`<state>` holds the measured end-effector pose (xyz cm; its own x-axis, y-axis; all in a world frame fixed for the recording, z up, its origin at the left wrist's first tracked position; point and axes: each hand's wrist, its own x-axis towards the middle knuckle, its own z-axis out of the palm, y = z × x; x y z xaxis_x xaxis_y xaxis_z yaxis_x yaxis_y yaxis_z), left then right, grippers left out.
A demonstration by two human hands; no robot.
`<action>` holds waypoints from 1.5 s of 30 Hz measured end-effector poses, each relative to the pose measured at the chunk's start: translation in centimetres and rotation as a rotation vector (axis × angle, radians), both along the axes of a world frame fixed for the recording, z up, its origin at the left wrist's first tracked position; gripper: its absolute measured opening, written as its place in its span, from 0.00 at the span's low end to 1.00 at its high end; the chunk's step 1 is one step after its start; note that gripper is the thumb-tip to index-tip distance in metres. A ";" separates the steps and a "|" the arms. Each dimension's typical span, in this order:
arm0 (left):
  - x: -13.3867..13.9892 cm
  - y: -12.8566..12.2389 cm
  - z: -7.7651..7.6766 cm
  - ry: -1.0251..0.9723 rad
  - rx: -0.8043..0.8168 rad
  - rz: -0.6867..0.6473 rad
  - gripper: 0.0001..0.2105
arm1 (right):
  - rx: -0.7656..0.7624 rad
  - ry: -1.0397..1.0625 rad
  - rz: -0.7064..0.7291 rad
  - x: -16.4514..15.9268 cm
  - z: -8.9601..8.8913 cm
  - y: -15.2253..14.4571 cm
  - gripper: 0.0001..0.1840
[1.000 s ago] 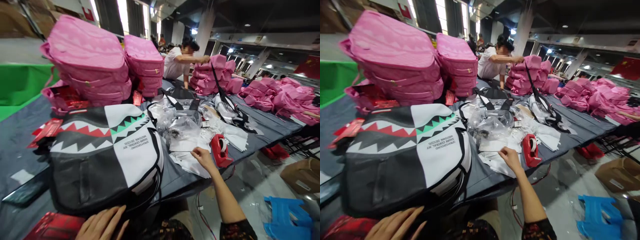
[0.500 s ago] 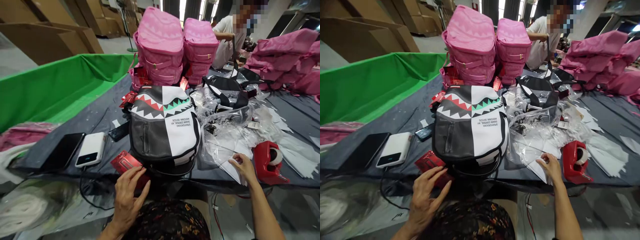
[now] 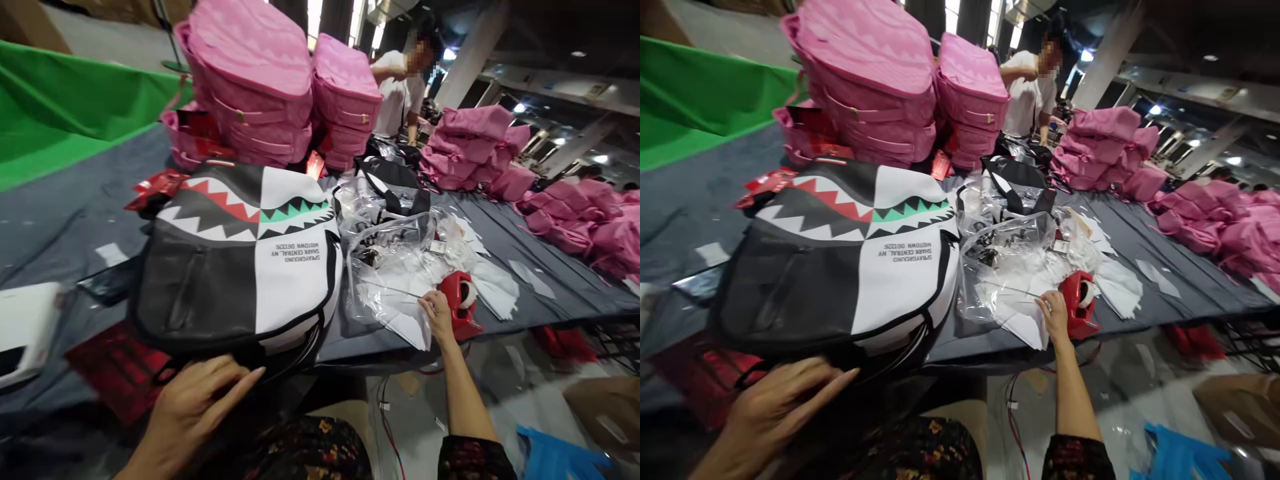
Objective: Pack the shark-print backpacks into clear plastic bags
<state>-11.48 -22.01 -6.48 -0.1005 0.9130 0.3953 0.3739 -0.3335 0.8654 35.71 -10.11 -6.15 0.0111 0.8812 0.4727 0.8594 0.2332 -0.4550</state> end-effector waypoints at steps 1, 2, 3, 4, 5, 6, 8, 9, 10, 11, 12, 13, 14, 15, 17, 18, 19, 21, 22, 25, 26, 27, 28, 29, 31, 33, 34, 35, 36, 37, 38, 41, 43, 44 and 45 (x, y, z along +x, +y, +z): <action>0.1 -0.5 0.3 0.002 0.036 -0.050 0.08 | 0.020 -0.007 -0.022 0.0 0.5 -0.8 0.26; 0.6 -1.1 0.5 0.027 0.079 -0.130 0.06 | 0.044 -0.017 -0.039 -0.3 1.0 -1.9 0.24; 1.3 -1.7 0.8 0.044 0.091 -0.239 0.06 | 0.079 -0.033 -0.046 -0.9 1.6 -3.2 0.21; 2.3 -2.2 1.1 0.015 0.040 -0.356 0.08 | 0.126 -0.059 -0.037 -1.9 2.0 -4.7 0.17; 3.6 -2.5 1.3 -0.040 -0.071 -0.493 0.10 | 0.190 -0.097 -0.009 -3.2 2.4 -6.3 0.13; 5.1 -2.6 1.4 -0.122 -0.227 -0.630 0.13 | 0.269 -0.145 0.040 -4.8 2.6 -7.9 0.10; 8.2 -1.7 1.4 -0.361 -0.559 -0.777 0.24 | 0.404 -0.253 0.202 -8.7 2.3 -11.1 0.07; 9.7 -0.9 1.2 -0.492 -0.658 -0.790 0.31 | 0.430 -0.298 0.287 -10.8 1.8 -12.4 0.07; 10.9 -0.1 0.9 -0.589 -0.720 -0.776 0.36 | 0.427 -0.327 0.356 -12.8 1.2 -13.7 0.08; 11.9 0.7 0.5 -0.653 -0.752 -0.733 0.37 | 0.403 -0.339 0.406 -14.7 0.6 -14.8 0.08; 12.6 1.2 0.1 -0.668 -0.762 -0.680 0.33 | 0.361 -0.333 0.436 -16.3 -0.1 -15.7 0.09; 13.0 1.6 -0.3 -0.631 -0.756 -0.628 0.28 | 0.311 -0.311 0.454 -17.6 -0.6 -16.4 0.09; 13.1 1.6 -0.8 -0.553 -0.731 -0.590 0.23 | 0.268 -0.279 0.472 -18.5 -0.9 -16.9 0.09; 12.9 1.4 -1.2 -0.449 -0.688 -0.563 0.20 | 0.240 -0.238 0.498 -19.0 -1.0 -17.2 0.09; 12.0 0.5 -1.8 -0.234 -0.522 -0.573 0.18 | 0.228 -0.148 0.548 -19.2 -0.1 -17.2 0.10; 11.3 0.0 -1.8 -0.153 -0.398 -0.613 0.17 | 0.237 -0.115 0.567 -18.9 0.6 -16.9 0.12; 10.5 -0.5 -1.6 -0.101 -0.255 -0.660 0.16 | 0.235 -0.101 0.579 -18.6 1.5 -16.3 0.16; 8.6 -1.2 -0.5 -0.049 0.038 -0.760 0.16 | 0.180 -0.110 0.613 -17.9 3.1 -14.7 0.26; 7.6 -1.5 0.2 -0.032 0.143 -0.787 0.16 | 0.139 -0.111 0.649 -17.7 3.6 -13.9 0.26; 4.4 -2.6 2.1 -0.015 0.175 -0.671 0.16 | 0.063 -0.007 0.762 -17.9 3.6 -11.7 0.08; 3.3 -3.0 2.3 -0.020 0.124 -0.582 0.15 | 0.050 0.043 0.774 -18.2 3.2 -11.3 0.06; 2.3 -3.6 2.3 -0.029 0.068 -0.477 0.13 | 0.038 0.081 0.770 -18.6 2.8 -11.0 0.07; 1.5 -4.1 2.1 -0.043 0.021 -0.367 0.12 | 0.027 0.102 0.760 -19.0 2.5 -10.8 0.08; 0.8 -4.5 1.7 -0.058 -0.018 -0.258 0.11 | 0.017 0.110 0.752 -19.4 2.2 -10.6 0.08; -0.2 -4.9 0.9 -0.082 -0.088 -0.085 0.09 | 0.007 0.117 0.755 -20.1 2.0 -10.0 0.08; -0.6 -4.7 0.2 -0.098 -0.128 0.009 0.10 | -0.018 0.131 0.768 -20.7 2.3 -9.2 0.10; -0.8 -4.3 0.1 -0.101 -0.133 0.039 0.11 | -0.025 0.136 0.770 -21.0 2.6 -8.7 0.11; -0.9 -3.9 0.0 -0.103 -0.133 0.068 0.11 | -0.022 0.131 0.772 -21.3 2.9 -8.1 0.12; -1.0 -3.3 -0.1 -0.105 -0.132 0.100 0.12 | -0.005 0.112 0.777 -21.6 3.1 -7.6 0.12; -1.2 -2.8 -0.1 -0.112 -0.133 0.138 0.12 | 0.020 0.083 0.783 -22.0 3.2 -7.2 0.12; -1.5 -2.3 -0.2 -0.120 -0.140 0.175 0.13 | 0.049 0.053 0.791 -22.3 3.2 -6.8 0.11; -2.4 -1.5 -0.4 -0.111 -0.176 0.258 0.14 | 0.107 -0.003 0.819 -23.2 2.5 -6.4 0.08; -2.8 -1.8 -0.3 -0.027 -0.093 0.344 0.11 | 0.106 0.002 0.824 -23.5 1.8 -6.5 0.07; -2.8 -2.2 -0.1 0.043 0.000 0.397 0.09 | 0.102 0.008 0.825 -23.6 1.6 -6.5 0.07; -2.6 -2.5 0.2 0.124 0.121 0.433 0.08 | 0.099 0.013 0.824 -23.7 1.3 -6.6 0.07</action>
<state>-14.13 -24.56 -6.28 -0.4074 0.7440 0.5296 0.5992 -0.2199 0.7698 12.00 -16.75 -4.80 -0.6136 0.5639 0.5527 0.3906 0.8252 -0.4081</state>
